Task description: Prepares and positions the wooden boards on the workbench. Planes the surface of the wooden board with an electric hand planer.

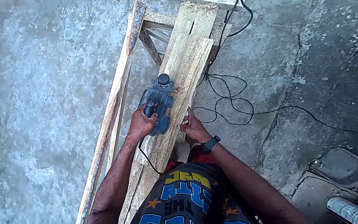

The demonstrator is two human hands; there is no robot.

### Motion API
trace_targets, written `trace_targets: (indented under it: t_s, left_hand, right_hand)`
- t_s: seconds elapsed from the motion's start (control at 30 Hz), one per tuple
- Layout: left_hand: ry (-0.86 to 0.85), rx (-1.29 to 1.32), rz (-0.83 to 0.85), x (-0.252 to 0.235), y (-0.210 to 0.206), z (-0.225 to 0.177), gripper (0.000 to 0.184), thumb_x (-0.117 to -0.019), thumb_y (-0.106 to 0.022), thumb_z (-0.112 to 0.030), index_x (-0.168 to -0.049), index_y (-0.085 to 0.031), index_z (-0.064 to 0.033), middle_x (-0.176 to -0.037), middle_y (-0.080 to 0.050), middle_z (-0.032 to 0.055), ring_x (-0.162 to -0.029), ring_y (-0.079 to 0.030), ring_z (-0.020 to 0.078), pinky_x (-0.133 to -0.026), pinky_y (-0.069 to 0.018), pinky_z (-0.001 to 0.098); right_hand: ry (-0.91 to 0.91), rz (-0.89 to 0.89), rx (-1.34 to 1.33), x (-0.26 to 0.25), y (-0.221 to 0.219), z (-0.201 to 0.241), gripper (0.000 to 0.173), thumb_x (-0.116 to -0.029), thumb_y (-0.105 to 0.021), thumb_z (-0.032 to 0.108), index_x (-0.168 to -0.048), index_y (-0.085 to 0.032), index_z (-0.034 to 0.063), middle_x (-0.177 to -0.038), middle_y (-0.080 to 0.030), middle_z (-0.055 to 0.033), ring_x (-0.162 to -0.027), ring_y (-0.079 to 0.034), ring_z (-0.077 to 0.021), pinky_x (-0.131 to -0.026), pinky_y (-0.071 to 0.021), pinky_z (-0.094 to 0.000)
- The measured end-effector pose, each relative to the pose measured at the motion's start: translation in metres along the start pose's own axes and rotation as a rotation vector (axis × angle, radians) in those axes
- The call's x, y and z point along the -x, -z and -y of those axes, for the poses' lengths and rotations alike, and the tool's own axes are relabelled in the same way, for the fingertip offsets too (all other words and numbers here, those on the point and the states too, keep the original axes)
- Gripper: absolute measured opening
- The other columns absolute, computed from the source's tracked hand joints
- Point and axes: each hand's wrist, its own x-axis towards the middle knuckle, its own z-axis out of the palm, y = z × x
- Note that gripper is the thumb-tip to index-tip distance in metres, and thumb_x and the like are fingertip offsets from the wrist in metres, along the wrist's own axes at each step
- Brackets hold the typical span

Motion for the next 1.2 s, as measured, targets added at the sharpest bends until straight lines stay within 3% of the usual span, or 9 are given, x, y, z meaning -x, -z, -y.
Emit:
trace_targets:
  t_s: [0.27,0.43,0.8,0.9,0.97,1.2]
  left_hand:
    - [-0.047,-0.035,-0.006,-0.043,-0.006,-0.038,0.025,-0.0906,-0.069,-0.020,-0.114,-0.066,-0.0101,-0.080,-0.068,0.0059,-0.062,-0.064,0.0166,-0.058,-0.0561,0.0401]
    - [-0.066,-0.011,-0.022,-0.066,-0.009,-0.058,0.021,-0.0918,-0.069,-0.018,-0.111,-0.066,-0.0101,-0.077,-0.066,0.0058,-0.056,-0.061,0.0168,-0.053,-0.0536,0.0379]
    - [-0.065,-0.012,-0.001,-0.092,-0.010,-0.092,0.023,-0.0914,-0.067,-0.020,-0.114,-0.066,-0.0133,-0.075,-0.065,0.0078,-0.051,-0.059,0.0194,-0.045,-0.0500,0.0377]
    - [-0.087,0.003,-0.012,-0.108,-0.012,-0.094,0.024,-0.0899,-0.067,-0.022,-0.112,-0.066,-0.0129,-0.075,-0.067,0.0074,-0.053,-0.061,0.0195,-0.046,-0.0524,0.0386]
    - [-0.104,0.017,-0.025,-0.123,-0.015,-0.098,0.023,-0.0889,-0.067,-0.022,-0.110,-0.066,-0.0109,-0.078,-0.066,0.0052,-0.057,-0.062,0.0171,-0.053,-0.0547,0.0384]
    - [-0.140,0.044,-0.015,-0.168,-0.017,-0.127,0.023,-0.0882,-0.067,-0.021,-0.107,-0.065,-0.0086,-0.074,-0.065,0.0047,-0.055,-0.062,0.0165,-0.053,-0.0556,0.0377]
  right_hand:
    - [0.039,0.014,-0.013,0.002,0.002,0.001,0.104,-0.0905,-0.074,0.012,-0.165,-0.001,0.0078,-0.127,-0.062,-0.0158,-0.090,-0.072,-0.0204,-0.083,-0.0631,-0.0368]
    - [0.036,0.018,-0.034,0.003,0.003,0.004,0.104,-0.0907,-0.072,0.009,-0.164,0.001,0.0055,-0.124,-0.063,-0.0155,-0.083,-0.072,-0.0187,-0.076,-0.0632,-0.0341]
    - [0.045,0.017,-0.014,0.002,0.005,0.007,0.105,-0.0902,-0.072,0.008,-0.164,0.003,0.0038,-0.121,-0.064,-0.0158,-0.086,-0.072,-0.0176,-0.080,-0.0626,-0.0334]
    - [0.050,0.016,-0.012,0.001,0.005,0.008,0.105,-0.0897,-0.072,0.008,-0.164,0.003,0.0030,-0.122,-0.064,-0.0166,-0.085,-0.072,-0.0173,-0.080,-0.0624,-0.0331]
    - [0.049,0.016,0.004,0.000,0.005,0.008,0.106,-0.0887,-0.073,0.008,-0.164,0.003,0.0027,-0.120,-0.064,-0.0152,-0.083,-0.072,-0.0164,-0.079,-0.0626,-0.0325]
    - [0.018,0.029,0.033,0.000,0.006,0.012,0.104,-0.0908,-0.070,0.009,-0.164,0.004,0.0033,-0.120,-0.064,-0.0149,-0.088,-0.071,-0.0178,-0.083,-0.0614,-0.0346]
